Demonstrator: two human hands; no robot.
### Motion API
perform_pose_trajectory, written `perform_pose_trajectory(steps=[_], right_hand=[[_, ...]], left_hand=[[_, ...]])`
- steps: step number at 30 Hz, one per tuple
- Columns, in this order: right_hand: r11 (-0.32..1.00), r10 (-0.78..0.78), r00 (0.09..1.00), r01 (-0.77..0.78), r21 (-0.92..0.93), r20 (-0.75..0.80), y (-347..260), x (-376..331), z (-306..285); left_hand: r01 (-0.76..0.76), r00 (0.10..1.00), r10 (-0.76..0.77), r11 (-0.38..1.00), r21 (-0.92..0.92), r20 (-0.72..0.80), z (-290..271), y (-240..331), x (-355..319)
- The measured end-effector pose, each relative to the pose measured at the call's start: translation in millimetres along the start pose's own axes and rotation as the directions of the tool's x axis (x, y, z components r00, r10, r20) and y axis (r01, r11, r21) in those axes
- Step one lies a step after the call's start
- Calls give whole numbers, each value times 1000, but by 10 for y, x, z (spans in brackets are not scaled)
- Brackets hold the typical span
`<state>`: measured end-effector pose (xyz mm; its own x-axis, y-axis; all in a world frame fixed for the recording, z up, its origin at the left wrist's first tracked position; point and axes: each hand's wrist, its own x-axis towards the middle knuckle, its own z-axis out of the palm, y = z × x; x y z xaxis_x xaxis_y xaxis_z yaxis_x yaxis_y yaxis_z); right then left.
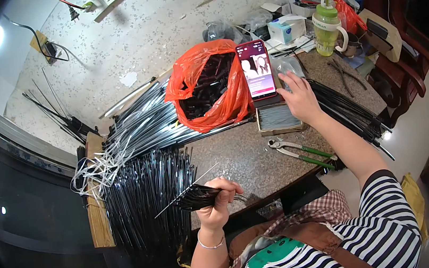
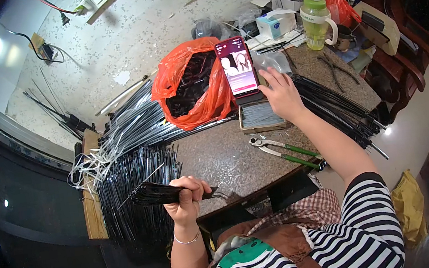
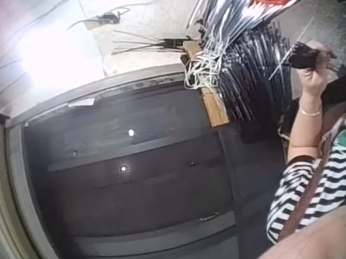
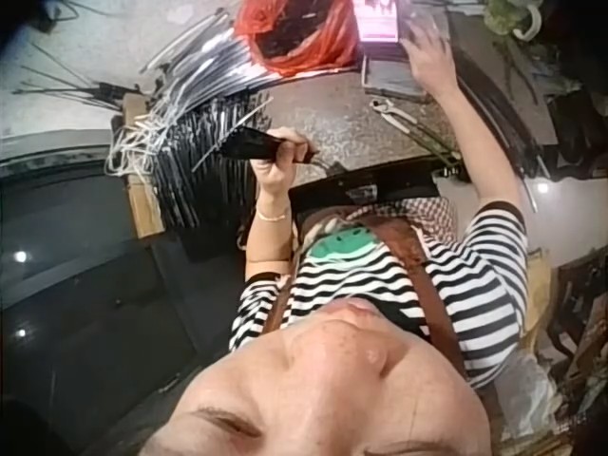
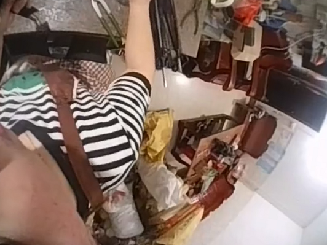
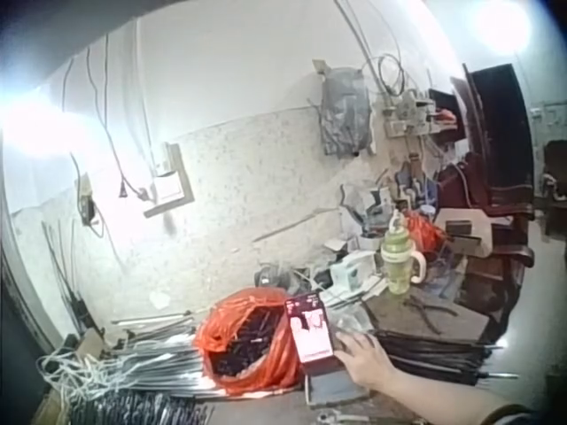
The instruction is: Assembling bundles of black wires into connectors using pliers at a workbench.
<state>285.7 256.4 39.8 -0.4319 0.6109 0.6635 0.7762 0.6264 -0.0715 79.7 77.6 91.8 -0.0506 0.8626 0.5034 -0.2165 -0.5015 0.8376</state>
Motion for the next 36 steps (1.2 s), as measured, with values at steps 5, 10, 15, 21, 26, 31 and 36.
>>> perform_pose_trajectory(steps=[5, 10, 15, 21, 26, 31, 36], right_hand=[[1000, -2, 1000, 2, -9, 2, 3, -2, 3], [1000, 7, 1000, -7, -16, 3, -22, 18, 15], [1000, -8, 1000, 8, -15, 1, -8, -5, 38], [998, -53, 998, 52, -18, -21, 35, -30, 50], [994, -86, 996, 85, -65, -3, -10, 19, 40], [940, 4, 999, 10, 341, -39, -711, 140, -283], [164, -307, 938, -117, 979, 163, -1671, 315, -916]], left_hand=[[-1, 1000, 1, 1000, -10, 6, -18, -5, -7], [14, 1000, -14, 1000, -21, -2, -30, -1, -18], [9, 1000, -8, 1000, -21, 3, -24, 0, -10], [-7, 1000, 7, 1000, -7, 0, 9, -16, -9], [-19, 1000, 19, 1000, -3, -2, -30, -9, -22], [119, 989, -119, 993, -4, -90, -205, 161, -164], [31, 990, -54, 985, 171, 131, -169, 274, 66]])
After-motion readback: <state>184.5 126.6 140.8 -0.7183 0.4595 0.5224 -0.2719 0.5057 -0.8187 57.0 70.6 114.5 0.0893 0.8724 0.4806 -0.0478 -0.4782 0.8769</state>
